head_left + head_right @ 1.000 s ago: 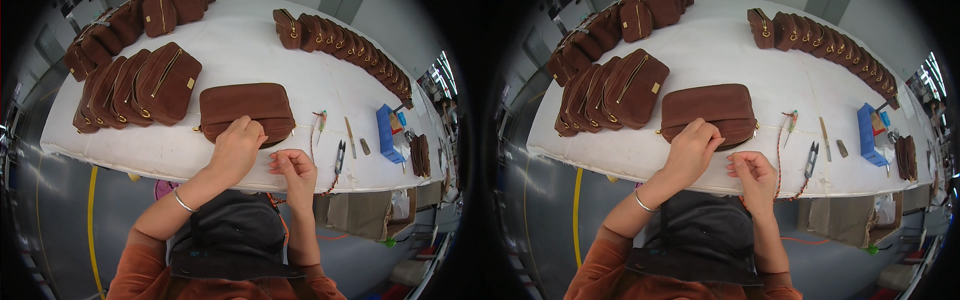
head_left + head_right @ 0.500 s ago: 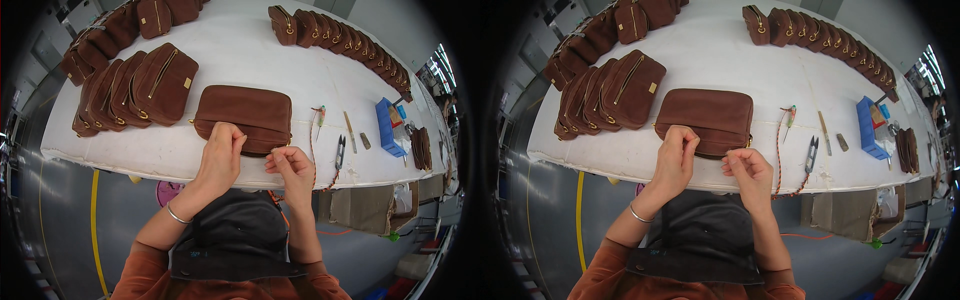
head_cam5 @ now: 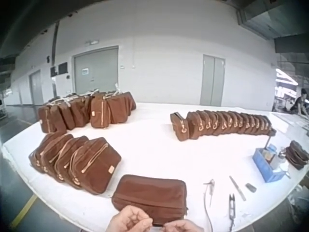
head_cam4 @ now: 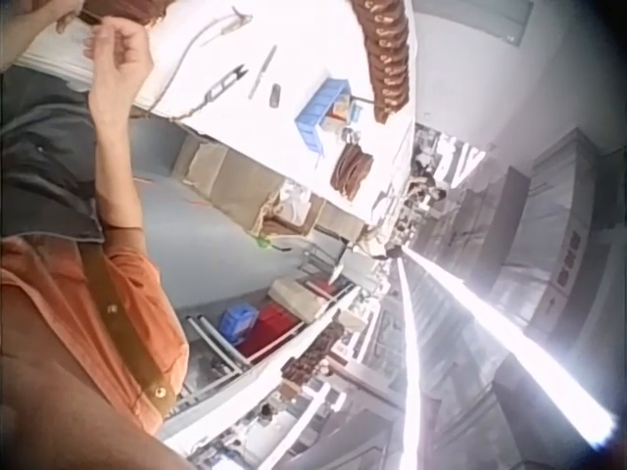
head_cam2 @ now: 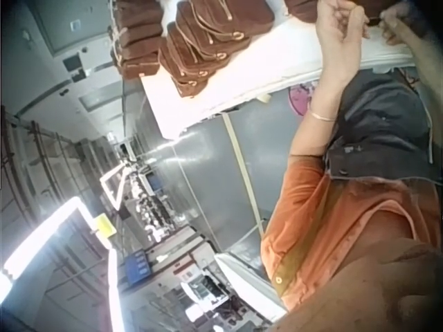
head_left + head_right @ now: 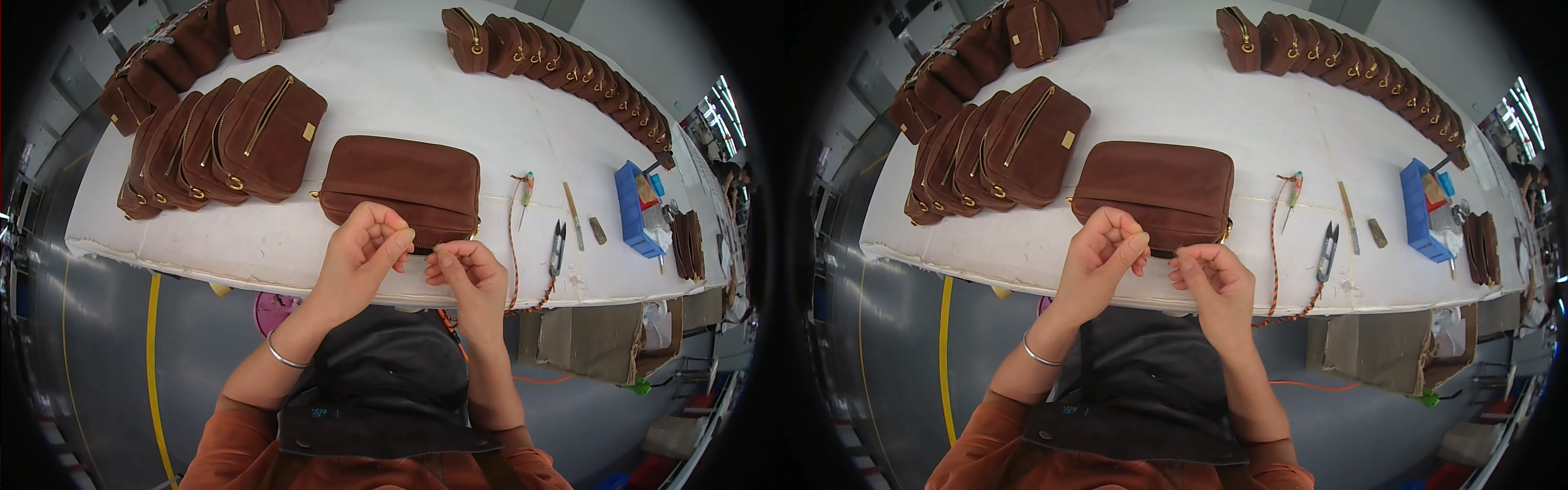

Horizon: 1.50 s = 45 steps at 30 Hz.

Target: Inspecting, cleaning, and finalizing the assembly of leather handbags.

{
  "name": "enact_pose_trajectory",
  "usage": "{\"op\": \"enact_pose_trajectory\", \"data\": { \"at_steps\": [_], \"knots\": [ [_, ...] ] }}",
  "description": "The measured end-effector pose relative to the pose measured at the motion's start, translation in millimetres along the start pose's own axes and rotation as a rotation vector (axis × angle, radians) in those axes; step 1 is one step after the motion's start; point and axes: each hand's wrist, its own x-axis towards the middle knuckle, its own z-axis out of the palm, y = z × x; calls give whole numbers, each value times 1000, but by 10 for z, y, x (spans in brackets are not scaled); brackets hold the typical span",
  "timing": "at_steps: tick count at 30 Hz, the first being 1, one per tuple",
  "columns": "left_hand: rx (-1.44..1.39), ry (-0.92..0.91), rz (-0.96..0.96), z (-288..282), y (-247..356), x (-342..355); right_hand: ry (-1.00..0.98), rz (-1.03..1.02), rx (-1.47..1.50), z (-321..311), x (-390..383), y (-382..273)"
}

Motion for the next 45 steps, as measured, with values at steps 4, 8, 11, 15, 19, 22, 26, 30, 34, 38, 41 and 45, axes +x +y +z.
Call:
{"op": "enact_pose_trajectory", "data": {
  "at_steps": [4,8,11,15,19,22,26,30,34,38,41,45],
  "knots": [
    [41,-25,-61,11,7,-192,-46,-13,28,89,-76,57],
    [249,59,19,-11,53,-345,-154,-9,-67,187,-190,95],
    [328,131,80,-153,25,-496,-223,18,-81,241,-236,38],
    [381,240,-87,-377,112,-876,-141,-11,-164,137,-202,-51],
    [449,314,-236,-753,-21,-1319,150,-145,-239,-135,-44,-109],
    [483,472,-328,-1126,-483,-1598,277,-154,-400,-262,18,-115],
    [834,551,-485,-1745,-1334,-2025,307,-178,-664,-234,90,-47],
    [797,603,-546,-2142,-2154,-2270,249,-223,-944,-186,143,-22],
    [1093,549,-545,-2467,-2762,-2425,189,-75,-1031,-72,220,-119],
    [1259,456,-547,-2592,-2930,-2416,231,-104,-968,-119,348,-14],
    [1121,484,-679,-2477,-2794,-2286,258,-68,-921,-116,410,-42],
    [1220,522,-736,-2446,-2707,-2294,224,-53,-1057,-111,525,-53]
  ]
}}
